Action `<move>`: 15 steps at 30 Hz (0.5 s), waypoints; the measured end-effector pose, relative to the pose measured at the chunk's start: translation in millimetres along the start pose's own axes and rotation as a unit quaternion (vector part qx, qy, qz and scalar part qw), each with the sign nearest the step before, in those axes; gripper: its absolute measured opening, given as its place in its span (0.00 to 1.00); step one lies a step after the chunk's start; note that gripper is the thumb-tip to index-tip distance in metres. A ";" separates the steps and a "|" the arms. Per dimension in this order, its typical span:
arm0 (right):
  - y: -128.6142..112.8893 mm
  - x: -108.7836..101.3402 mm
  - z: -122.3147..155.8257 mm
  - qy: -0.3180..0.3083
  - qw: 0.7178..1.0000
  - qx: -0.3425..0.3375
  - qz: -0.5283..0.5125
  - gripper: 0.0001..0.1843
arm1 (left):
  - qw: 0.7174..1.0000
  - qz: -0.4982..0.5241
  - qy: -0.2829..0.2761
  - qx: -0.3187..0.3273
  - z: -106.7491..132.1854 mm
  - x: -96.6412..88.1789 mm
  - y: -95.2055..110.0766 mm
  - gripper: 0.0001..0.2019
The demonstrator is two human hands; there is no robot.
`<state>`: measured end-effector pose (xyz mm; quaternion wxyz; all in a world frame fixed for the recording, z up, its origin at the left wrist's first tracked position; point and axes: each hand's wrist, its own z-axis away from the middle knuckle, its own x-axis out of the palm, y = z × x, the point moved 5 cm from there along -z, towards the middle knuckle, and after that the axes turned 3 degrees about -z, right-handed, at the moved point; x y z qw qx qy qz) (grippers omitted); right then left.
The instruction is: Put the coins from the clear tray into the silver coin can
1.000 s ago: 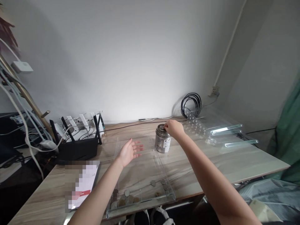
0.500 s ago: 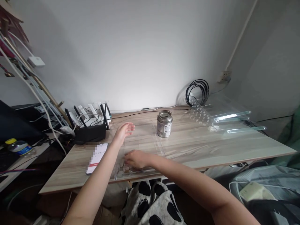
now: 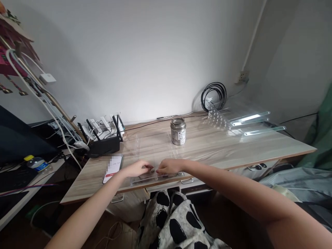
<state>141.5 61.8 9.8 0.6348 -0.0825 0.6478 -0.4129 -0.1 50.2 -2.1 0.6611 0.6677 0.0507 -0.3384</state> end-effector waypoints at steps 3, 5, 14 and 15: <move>6.3 -8.5 3.4 0.009 0.997 -0.001 0.082 0.15 | 0.999 -0.041 -0.015 0.027 -3.4 7.6 7.5 0.12; 8.6 -13.5 2.5 0.030 0.987 0.010 0.155 0.18 | 0.997 -0.053 -0.004 0.053 -6.8 12.0 13.5 0.14; 15.3 -7.3 -2.5 -0.081 0.968 0.095 0.219 0.07 | 0.972 -0.186 -0.136 0.044 -9.8 28.2 17.1 0.08; 15.6 -8.7 -1.7 -0.083 0.969 0.101 0.211 0.07 | 0.968 -0.199 -0.149 0.036 -9.3 28.0 15.7 0.08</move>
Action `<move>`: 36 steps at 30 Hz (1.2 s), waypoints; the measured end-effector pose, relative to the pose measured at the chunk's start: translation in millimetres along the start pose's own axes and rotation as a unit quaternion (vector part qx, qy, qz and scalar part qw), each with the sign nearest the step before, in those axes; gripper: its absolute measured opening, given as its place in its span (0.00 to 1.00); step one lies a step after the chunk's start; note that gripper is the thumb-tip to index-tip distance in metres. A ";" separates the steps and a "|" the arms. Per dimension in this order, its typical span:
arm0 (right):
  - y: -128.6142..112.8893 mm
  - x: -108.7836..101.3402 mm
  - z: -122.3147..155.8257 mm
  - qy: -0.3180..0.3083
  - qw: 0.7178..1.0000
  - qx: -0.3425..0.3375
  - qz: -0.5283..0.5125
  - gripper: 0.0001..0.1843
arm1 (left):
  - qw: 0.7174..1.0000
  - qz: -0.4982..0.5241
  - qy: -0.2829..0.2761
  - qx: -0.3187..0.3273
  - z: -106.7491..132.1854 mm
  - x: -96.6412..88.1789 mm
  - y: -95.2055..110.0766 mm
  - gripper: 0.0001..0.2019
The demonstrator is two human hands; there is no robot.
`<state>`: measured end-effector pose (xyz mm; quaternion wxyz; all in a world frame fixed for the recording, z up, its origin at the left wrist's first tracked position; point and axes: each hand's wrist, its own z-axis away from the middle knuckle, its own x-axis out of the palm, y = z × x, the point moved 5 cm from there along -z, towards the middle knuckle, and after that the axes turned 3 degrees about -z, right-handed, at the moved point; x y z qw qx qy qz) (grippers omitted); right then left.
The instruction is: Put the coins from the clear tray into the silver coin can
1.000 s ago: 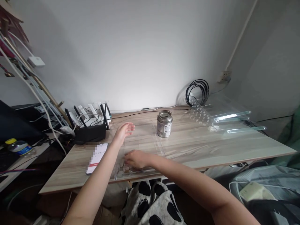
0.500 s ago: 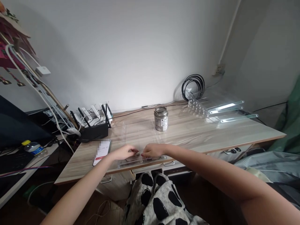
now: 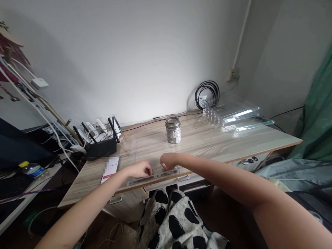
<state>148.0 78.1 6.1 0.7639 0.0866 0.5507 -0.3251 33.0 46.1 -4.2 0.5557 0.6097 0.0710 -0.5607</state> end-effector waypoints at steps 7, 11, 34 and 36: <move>0.9 -3.9 1.9 -0.009 0.998 -0.018 -0.056 0.18 | 0.999 0.019 -0.025 -0.040 1.6 -0.1 -4.0 0.21; 2.6 -1.3 0.4 -0.035 0.999 -0.002 -0.009 0.16 | 1.000 -0.004 -0.022 -0.013 -7.0 3.4 1.0 0.26; 0.8 2.6 0.8 -0.142 0.977 0.050 0.153 0.13 | 0.989 -0.109 -0.095 0.004 -18.5 4.8 8.0 0.10; -1.5 2.6 1.1 -0.115 0.979 0.050 0.162 0.11 | 0.990 -0.106 -0.087 0.010 -14.2 3.4 4.9 0.13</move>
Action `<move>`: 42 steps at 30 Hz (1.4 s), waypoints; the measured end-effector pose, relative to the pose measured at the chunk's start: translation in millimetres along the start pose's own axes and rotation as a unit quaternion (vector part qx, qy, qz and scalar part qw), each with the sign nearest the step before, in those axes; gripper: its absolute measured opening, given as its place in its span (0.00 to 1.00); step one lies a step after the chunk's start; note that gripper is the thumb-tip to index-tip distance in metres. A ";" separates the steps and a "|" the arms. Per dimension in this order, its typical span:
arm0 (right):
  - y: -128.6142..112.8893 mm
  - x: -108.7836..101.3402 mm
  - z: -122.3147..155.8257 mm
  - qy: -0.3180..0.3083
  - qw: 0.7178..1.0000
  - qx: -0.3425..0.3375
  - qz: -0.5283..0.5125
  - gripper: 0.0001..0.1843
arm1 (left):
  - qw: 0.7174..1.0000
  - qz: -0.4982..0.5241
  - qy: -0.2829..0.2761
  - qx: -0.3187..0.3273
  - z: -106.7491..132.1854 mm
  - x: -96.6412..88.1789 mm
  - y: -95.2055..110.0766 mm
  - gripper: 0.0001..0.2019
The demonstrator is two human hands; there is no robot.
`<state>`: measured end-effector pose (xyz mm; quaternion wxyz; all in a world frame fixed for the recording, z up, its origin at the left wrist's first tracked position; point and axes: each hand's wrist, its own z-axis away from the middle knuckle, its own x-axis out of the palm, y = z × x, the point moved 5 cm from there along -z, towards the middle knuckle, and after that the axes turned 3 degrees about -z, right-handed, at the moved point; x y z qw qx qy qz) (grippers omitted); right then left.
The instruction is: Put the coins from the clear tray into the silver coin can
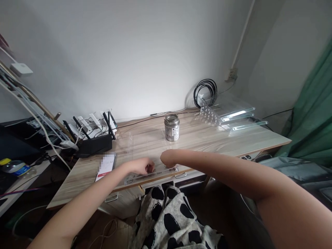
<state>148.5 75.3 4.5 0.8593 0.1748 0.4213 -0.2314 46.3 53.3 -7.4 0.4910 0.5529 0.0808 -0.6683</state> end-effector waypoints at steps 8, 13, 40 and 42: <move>24.0 -18.7 11.0 0.125 0.987 0.028 -0.098 0.11 | 0.996 -0.065 0.056 0.013 12.8 2.5 -10.4 0.09; 23.8 -14.9 15.8 0.120 0.990 0.049 -0.060 0.09 | 0.995 -0.064 0.066 -0.045 25.8 2.4 -18.5 0.09; 19.0 8.7 10.0 0.052 0.992 -0.005 -0.114 0.09 | 0.997 -0.006 0.007 -0.075 46.0 -1.2 -34.0 0.07; 24.5 2.1 9.9 0.081 0.985 -0.003 -0.151 0.09 | 0.991 0.070 0.077 -0.086 44.6 -9.2 -33.8 0.03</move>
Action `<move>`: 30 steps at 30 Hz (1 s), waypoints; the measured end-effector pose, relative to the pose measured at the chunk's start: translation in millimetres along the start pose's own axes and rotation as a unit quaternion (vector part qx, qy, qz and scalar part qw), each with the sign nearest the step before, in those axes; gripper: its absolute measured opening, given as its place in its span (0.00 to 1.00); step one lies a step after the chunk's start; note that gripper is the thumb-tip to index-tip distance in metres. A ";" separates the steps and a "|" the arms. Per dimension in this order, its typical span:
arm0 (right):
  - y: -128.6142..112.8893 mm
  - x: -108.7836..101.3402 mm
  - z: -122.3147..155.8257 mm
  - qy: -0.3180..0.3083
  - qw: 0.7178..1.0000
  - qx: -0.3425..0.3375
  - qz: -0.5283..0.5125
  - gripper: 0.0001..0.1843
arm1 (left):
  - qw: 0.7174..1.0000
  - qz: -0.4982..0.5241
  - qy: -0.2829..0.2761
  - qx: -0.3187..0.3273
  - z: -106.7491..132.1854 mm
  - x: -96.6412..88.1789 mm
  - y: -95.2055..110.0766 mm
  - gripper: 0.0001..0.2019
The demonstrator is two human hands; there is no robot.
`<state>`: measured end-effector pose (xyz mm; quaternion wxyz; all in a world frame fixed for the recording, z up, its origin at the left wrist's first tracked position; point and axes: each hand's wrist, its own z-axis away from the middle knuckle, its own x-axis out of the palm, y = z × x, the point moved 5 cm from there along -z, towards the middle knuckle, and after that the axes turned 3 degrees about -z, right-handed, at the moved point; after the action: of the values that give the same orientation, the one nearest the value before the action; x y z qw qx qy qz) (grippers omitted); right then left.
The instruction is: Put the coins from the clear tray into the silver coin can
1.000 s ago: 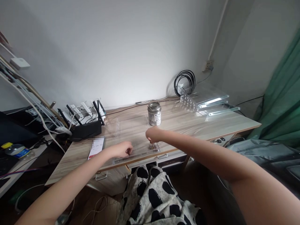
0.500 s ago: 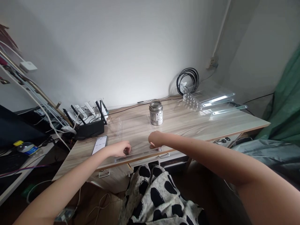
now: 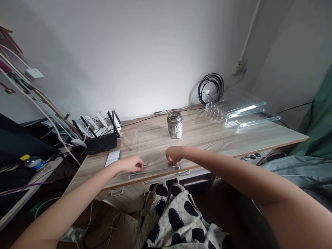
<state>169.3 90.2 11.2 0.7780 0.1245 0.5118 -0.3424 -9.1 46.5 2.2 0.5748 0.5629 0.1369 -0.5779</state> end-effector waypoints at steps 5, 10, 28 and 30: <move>-14.0 -48.1 -1.8 0.235 0.957 -0.052 -0.162 0.08 | 0.800 0.550 0.227 -0.075 -8.6 -4.0 10.2 0.12; -42.3 -66.8 -7.0 0.253 0.938 -0.117 -0.207 0.10 | 0.539 0.813 0.208 -0.068 -27.2 22.4 43.8 0.13; 16.9 -10.4 -16.5 0.111 0.991 0.058 0.056 0.07 | 0.890 0.422 0.165 -0.050 -56.4 27.8 38.9 0.05; 12.1 -15.1 -10.4 0.099 0.991 0.051 0.080 0.09 | 0.970 0.183 0.156 -0.043 -66.5 26.1 53.3 0.08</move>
<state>166.3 111.0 18.0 0.7412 0.2378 0.5564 -0.2906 75.0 70.7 -14.7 0.6662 0.6363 0.1446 -0.3610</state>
